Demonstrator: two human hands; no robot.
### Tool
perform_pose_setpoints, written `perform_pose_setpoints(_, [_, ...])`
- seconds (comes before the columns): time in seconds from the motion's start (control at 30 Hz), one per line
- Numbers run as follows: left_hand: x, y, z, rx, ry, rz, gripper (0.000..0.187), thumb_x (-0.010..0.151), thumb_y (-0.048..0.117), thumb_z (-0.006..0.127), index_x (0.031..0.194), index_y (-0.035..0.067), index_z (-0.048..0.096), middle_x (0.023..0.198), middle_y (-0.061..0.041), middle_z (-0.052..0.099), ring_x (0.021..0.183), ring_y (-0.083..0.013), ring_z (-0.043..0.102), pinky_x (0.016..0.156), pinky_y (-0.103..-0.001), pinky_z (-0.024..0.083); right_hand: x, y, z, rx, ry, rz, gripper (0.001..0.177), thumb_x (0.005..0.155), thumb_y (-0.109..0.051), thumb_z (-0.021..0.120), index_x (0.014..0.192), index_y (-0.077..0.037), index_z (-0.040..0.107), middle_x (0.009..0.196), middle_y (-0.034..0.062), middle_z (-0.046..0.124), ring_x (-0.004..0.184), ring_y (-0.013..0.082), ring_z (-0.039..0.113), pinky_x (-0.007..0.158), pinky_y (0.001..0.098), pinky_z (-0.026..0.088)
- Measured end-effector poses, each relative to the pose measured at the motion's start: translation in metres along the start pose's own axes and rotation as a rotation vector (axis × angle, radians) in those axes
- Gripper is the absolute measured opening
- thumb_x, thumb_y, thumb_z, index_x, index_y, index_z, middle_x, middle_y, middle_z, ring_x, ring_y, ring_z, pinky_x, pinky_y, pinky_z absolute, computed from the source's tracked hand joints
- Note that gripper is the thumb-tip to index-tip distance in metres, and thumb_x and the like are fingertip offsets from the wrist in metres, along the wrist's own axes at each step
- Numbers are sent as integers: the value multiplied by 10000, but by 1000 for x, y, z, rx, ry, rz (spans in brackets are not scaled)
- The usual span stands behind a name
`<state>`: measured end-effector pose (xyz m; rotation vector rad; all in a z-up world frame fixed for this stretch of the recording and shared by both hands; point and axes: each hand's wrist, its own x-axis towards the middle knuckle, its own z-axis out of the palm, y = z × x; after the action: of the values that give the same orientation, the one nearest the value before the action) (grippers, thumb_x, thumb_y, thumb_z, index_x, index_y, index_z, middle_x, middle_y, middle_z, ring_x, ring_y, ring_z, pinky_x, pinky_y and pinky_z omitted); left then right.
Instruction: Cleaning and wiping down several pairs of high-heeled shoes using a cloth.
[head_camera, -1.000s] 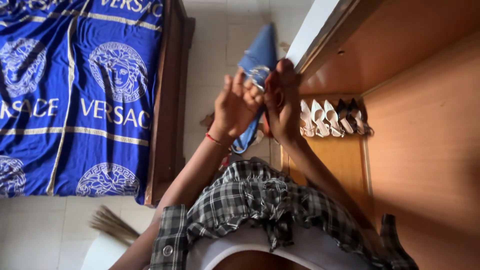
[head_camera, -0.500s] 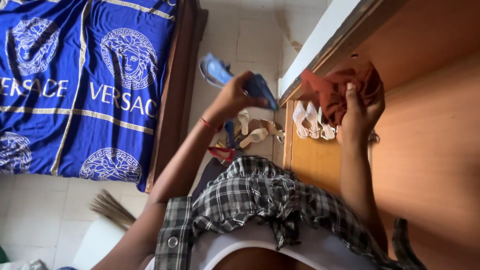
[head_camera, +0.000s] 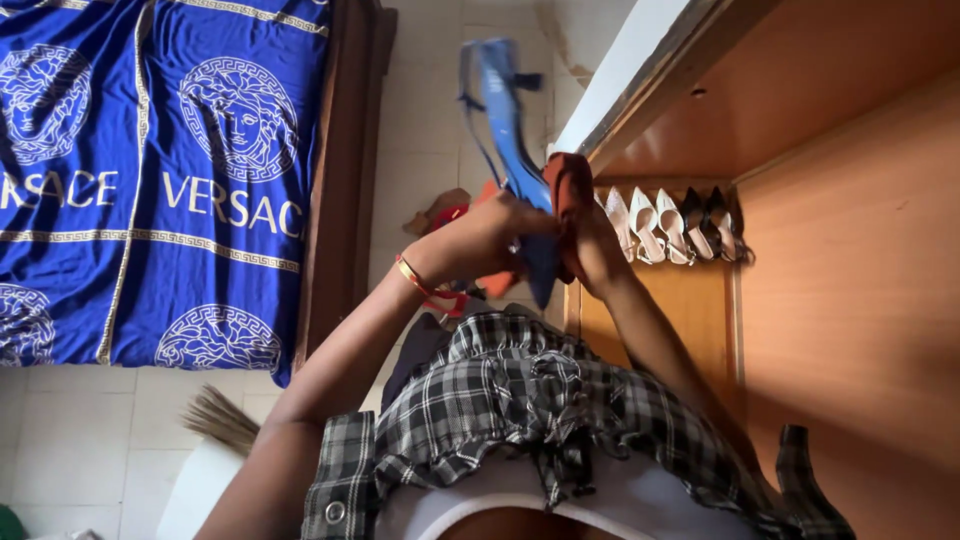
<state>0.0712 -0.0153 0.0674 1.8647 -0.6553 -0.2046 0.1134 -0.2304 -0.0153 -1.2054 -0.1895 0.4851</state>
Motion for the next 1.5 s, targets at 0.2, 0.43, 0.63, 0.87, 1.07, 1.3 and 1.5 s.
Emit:
perform_pose_setpoints(0.2, [-2,5,13,422,-9,238,409,787,-41,776,1132,178,757,1099,-14,753,1121,-253,658,1065,-420,474,18,-10,6,-26,11,83,276,1043,-200,624,1269,-44,606,1119,25,660,1004,101,643,917,265,528])
perform_pose_setpoints(0.43, [-9,-3,20,232,558,88,1053,613,150,968,1485,74,383,1488,-221,450,1427,-420,387,1215,-456,312,31,8,0,-361,389,-248,160,1037,-126,695,1151,-28,639,1012,30,682,906,110,643,831,264,530])
perform_pose_setpoints(0.63, [-12,-18,37,-21,347,-470,1207,558,310,976,1526,16,319,1292,-208,644,1244,-337,636,1060,-411,519,8,-10,8,-681,188,-466,142,1123,-142,692,1139,-12,636,1010,41,670,956,120,625,899,275,514])
perform_pose_setpoints(0.87, [-23,-16,31,-292,511,-241,1059,663,219,994,1495,-41,392,1387,-190,611,1298,-313,609,1125,-420,470,-18,-52,-6,-136,546,-581,414,1054,-144,737,1385,-51,505,1299,41,654,1167,181,661,1023,342,582])
perform_pose_setpoints(1.07, [-18,-8,27,-48,602,-240,1013,634,216,977,1438,-14,404,1237,-201,675,1149,-319,699,975,-411,577,-10,-7,0,98,318,-340,414,1032,-344,580,1299,-27,578,1110,82,659,881,158,673,693,309,573])
perform_pose_setpoints(1.3, [-25,3,-2,184,566,-171,988,710,253,963,1486,64,381,1280,-242,668,1160,-403,684,935,-441,580,-59,-36,20,-753,67,-156,426,1020,-91,620,1441,-49,572,1059,78,696,753,147,593,643,276,488])
perform_pose_setpoints(1.5, [-34,33,-24,273,146,-166,1018,721,211,909,1544,110,317,1242,-221,682,1066,-408,706,910,-461,600,-58,-51,7,-109,-284,263,527,837,30,632,1360,21,563,1173,82,688,1094,181,643,974,314,492])
